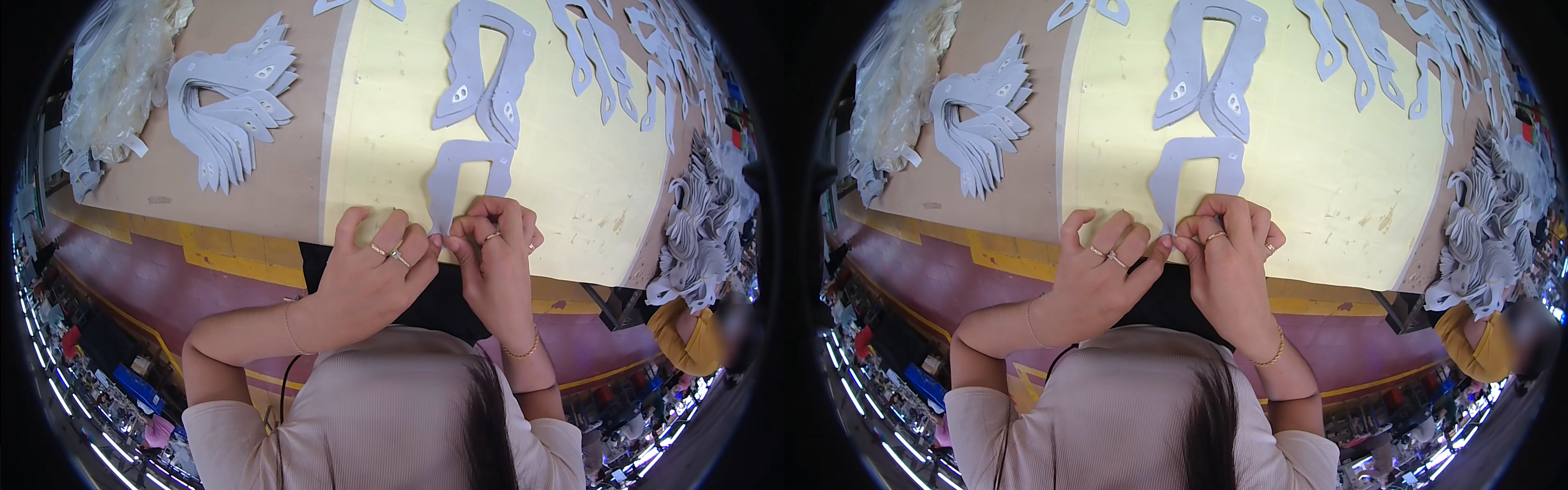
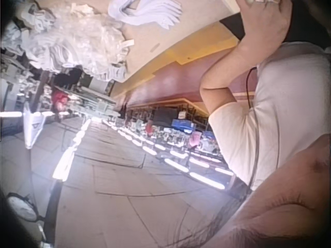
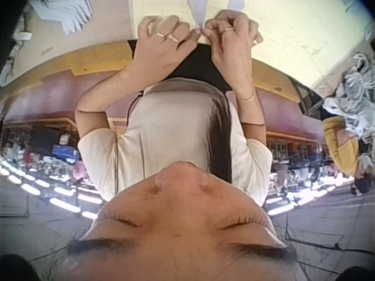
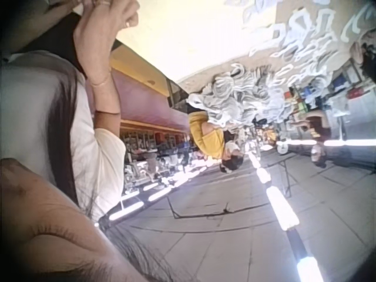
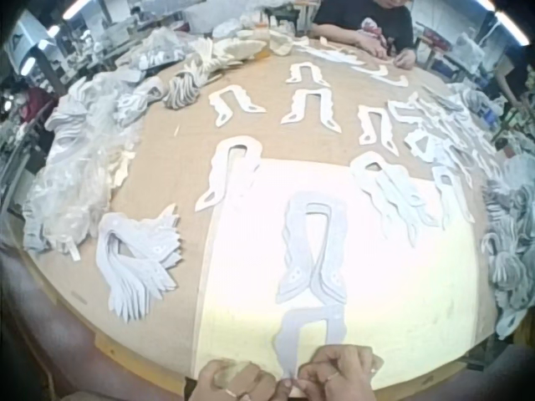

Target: The person repeatedly picks up light gray plastic components from a table, aligns them, and presses them together by hand. The person stacks the assembled units on the table and continues the same process with additional parts.

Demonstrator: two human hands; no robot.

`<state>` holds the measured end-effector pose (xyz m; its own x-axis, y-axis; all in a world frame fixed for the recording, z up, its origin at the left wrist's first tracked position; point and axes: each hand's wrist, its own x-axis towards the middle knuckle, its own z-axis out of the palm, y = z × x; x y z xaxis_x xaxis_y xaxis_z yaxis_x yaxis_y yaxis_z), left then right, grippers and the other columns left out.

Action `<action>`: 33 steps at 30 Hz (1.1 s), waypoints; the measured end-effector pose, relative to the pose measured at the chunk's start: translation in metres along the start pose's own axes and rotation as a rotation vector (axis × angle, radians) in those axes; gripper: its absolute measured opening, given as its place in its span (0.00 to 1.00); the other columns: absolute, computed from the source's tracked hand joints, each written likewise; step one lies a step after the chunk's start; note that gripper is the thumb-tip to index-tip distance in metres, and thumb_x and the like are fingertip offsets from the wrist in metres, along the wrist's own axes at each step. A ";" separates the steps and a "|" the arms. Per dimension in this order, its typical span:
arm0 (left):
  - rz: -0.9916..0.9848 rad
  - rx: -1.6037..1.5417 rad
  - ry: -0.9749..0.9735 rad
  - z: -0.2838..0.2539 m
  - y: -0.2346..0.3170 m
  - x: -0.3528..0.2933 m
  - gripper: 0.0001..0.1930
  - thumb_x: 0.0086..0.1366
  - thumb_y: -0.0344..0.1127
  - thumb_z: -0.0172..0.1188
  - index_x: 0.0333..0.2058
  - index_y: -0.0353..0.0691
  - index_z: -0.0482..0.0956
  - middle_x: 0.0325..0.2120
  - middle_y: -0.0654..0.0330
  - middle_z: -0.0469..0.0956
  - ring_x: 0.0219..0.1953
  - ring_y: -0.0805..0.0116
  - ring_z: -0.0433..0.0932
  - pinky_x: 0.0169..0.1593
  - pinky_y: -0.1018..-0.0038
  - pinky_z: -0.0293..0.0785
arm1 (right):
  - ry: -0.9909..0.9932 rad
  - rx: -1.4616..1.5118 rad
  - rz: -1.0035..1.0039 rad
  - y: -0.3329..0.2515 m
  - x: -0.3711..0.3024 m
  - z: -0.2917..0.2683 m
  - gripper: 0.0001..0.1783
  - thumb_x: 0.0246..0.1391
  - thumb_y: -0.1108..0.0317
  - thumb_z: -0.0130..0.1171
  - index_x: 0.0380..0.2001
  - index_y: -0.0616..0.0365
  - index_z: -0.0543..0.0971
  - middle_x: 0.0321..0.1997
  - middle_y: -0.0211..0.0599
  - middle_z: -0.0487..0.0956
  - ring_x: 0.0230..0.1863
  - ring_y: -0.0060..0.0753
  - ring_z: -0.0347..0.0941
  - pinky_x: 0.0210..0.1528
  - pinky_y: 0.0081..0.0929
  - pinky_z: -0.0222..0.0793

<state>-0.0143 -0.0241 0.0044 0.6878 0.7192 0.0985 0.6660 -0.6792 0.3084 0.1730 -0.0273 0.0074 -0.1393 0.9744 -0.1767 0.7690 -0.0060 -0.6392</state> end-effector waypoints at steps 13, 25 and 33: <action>0.004 0.037 -0.005 0.000 0.002 -0.001 0.14 0.59 0.35 0.60 0.44 0.44 0.81 0.40 0.61 0.71 0.52 0.62 0.71 0.54 0.50 0.60 | 0.002 0.054 -0.019 0.003 -0.001 -0.002 0.06 0.49 0.70 0.68 0.32 0.54 0.82 0.44 0.30 0.70 0.49 0.37 0.63 0.51 0.37 0.50; 0.017 0.018 0.061 0.009 -0.002 -0.012 0.19 0.59 0.35 0.58 0.49 0.39 0.79 0.41 0.58 0.71 0.53 0.59 0.70 0.54 0.52 0.63 | 0.104 0.085 0.032 0.006 0.002 -0.001 0.07 0.47 0.72 0.70 0.31 0.57 0.83 0.41 0.33 0.70 0.44 0.36 0.64 0.48 0.33 0.55; 0.006 -0.003 0.065 0.010 -0.001 -0.012 0.19 0.59 0.35 0.58 0.49 0.38 0.79 0.42 0.58 0.71 0.53 0.59 0.70 0.54 0.52 0.62 | 0.077 0.025 0.033 0.001 0.004 -0.003 0.06 0.46 0.72 0.70 0.29 0.57 0.83 0.40 0.32 0.69 0.44 0.37 0.63 0.48 0.34 0.55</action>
<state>-0.0203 -0.0331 -0.0065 0.6715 0.7231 0.1619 0.6608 -0.6833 0.3107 0.1751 -0.0227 0.0081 -0.0650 0.9880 -0.1399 0.7565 -0.0426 -0.6526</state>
